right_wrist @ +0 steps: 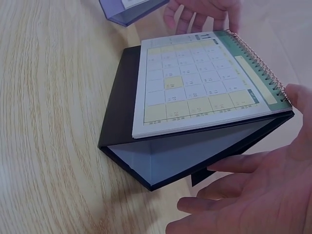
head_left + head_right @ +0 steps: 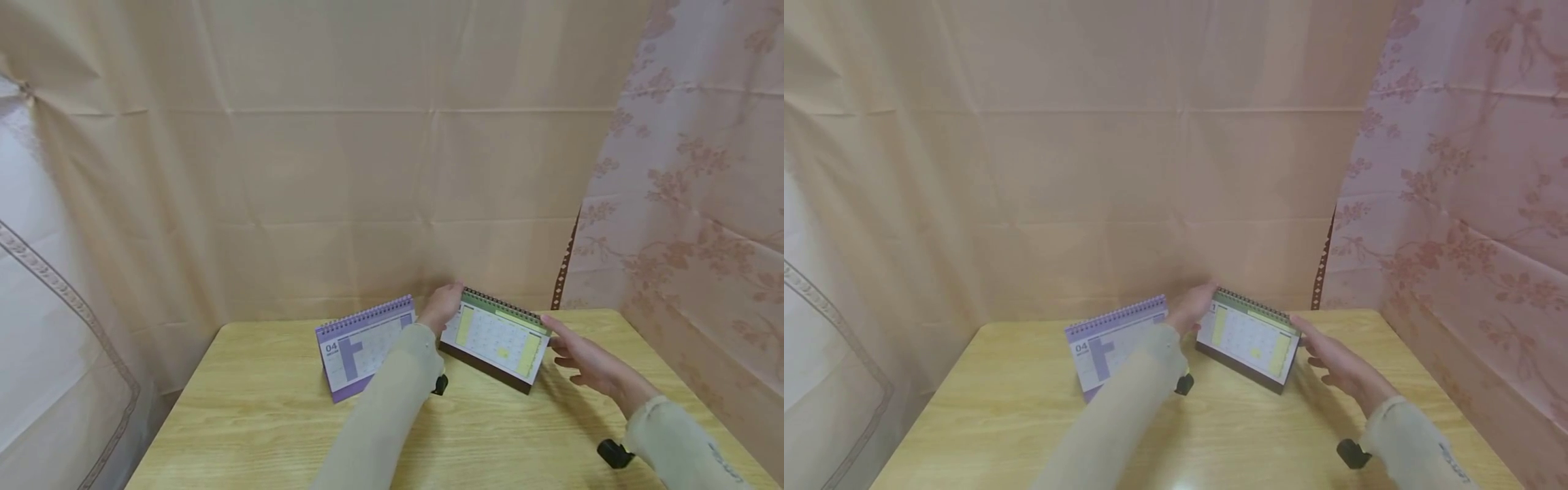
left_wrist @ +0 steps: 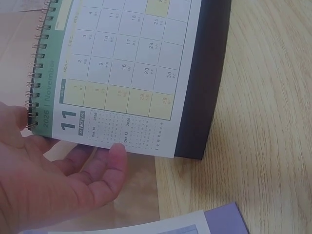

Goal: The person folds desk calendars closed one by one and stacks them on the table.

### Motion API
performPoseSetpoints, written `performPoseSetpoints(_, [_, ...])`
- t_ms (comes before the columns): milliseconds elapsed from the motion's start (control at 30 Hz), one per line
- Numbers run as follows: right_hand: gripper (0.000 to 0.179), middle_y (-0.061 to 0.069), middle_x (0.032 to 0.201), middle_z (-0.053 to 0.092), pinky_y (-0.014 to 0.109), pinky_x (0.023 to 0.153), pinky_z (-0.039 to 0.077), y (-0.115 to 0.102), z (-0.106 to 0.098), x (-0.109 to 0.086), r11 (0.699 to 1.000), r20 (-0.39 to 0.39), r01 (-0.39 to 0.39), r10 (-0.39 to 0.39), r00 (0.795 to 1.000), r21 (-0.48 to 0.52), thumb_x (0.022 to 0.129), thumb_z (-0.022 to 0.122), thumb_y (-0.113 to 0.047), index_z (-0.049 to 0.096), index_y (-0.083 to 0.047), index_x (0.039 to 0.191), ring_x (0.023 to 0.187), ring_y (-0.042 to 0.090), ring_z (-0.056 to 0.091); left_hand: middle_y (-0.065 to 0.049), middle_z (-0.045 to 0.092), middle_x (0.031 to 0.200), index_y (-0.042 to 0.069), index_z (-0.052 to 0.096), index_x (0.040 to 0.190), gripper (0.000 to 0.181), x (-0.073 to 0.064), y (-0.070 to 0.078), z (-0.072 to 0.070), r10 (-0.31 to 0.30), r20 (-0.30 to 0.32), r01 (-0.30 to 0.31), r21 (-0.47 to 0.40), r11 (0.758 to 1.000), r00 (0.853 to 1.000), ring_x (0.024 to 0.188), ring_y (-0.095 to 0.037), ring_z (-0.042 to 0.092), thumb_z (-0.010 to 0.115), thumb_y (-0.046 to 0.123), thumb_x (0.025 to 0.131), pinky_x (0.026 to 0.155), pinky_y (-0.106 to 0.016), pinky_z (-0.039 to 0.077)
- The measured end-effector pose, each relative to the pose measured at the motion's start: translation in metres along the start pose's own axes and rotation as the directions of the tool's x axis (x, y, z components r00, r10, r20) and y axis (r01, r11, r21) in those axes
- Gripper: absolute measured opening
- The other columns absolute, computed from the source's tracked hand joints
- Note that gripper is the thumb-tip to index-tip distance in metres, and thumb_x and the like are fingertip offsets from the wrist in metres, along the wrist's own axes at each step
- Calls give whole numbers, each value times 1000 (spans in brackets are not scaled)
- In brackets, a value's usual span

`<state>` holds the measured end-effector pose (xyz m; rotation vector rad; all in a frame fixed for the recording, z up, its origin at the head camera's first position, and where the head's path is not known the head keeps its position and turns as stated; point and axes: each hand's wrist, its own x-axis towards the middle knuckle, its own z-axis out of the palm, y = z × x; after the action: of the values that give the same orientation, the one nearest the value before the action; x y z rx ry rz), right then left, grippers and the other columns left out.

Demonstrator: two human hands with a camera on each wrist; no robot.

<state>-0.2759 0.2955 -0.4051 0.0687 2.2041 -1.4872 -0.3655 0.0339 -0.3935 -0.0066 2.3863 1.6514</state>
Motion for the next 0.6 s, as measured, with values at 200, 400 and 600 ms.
performPoseSetpoints(200, [104, 37, 160, -8, 82, 105, 9, 0, 1, 1, 1000, -4, 12, -12, 1000, 20, 99, 22, -75, 3, 7, 158, 143, 62, -3, -9, 47, 153, 19, 45, 154, 62, 2, 1, -1, -3, -4, 3, -4, 1000, 1000, 133, -36, 48, 33, 57, 107, 104, -62, 41])
performPoseSetpoints(400, [104, 37, 160, -9, 82, 105, 7, 1, 2, 0, 999, -6, 18, -18, 1000, 45, 99, 23, -75, 2, 8, 158, 143, 62, -4, -8, 47, 154, 17, 44, 154, 60, 1, 2, -1, 17, -14, -17, 0, 1000, 1000, 135, -35, 47, 35, 53, 108, 104, -61, 41])
performPoseSetpoints(600, [101, 37, 160, -14, 82, 105, 6, 0, 4, 0, 996, -3, 33, -33, 999, 85, 100, 26, -73, -4, 2, 160, 143, 62, -7, -9, 46, 154, 13, 45, 153, 57, -3, 4, -1, 63, -37, -63, 9, 998, 997, 139, -34, 44, 36, 48, 109, 108, -58, 40])
